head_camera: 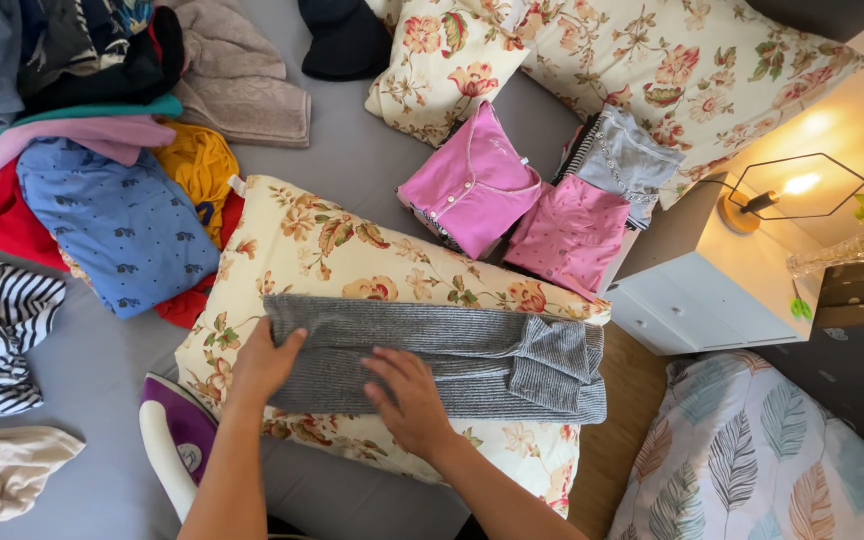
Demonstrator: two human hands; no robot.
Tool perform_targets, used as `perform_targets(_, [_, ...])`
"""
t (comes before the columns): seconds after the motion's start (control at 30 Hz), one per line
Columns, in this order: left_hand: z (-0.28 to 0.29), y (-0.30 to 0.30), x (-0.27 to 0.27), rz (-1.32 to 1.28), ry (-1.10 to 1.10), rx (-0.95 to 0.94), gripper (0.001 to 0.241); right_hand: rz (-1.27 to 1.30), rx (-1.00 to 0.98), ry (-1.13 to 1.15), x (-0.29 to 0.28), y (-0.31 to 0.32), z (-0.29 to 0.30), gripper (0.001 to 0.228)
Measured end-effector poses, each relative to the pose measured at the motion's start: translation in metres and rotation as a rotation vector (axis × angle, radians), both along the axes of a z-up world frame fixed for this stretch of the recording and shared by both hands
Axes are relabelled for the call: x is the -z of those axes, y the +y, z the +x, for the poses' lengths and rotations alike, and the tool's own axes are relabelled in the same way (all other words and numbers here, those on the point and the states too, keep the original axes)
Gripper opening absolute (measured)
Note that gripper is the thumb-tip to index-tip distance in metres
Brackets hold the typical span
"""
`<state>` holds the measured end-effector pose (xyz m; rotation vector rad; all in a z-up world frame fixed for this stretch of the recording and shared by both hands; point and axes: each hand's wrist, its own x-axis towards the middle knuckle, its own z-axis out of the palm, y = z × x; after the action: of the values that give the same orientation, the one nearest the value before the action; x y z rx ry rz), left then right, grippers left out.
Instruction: The person irons a gray sweater on a floral pillow placed on a bed. They smooth the garment, use a purple iron to press it, fold the sweater, and place it on a stack of other folded clothes.
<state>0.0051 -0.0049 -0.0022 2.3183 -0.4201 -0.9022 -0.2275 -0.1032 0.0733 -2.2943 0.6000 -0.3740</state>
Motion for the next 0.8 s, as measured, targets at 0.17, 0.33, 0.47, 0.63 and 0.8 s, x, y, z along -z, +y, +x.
perform_targets(0.17, [-0.08,-0.035,-0.121,-0.198,0.128,0.234,0.064,1.162,0.384,-0.173,0.032,-0.047,-0.033,0.068])
perform_targets(0.33, [-0.128,-0.054,-0.122,-0.484,0.419,0.295,0.072,1.65,0.568,-0.417,0.028,-0.09,-0.068,0.085])
perform_targets(0.47, [-0.12,-0.047,-0.084,-0.373,0.323,0.211,0.062,1.291,0.595,-0.301,0.057,-0.106,-0.087,0.062])
perform_targets(0.63, [-0.118,-0.033,-0.058,-0.325,0.253,0.044,0.045,1.28,0.675,-0.09,0.031,-0.103,-0.061,0.064])
perform_targets(0.8, [-0.13,-0.03,-0.052,-0.208,0.326,-0.001,0.052,0.929,0.727,-0.149,0.028,-0.096,-0.046,0.042])
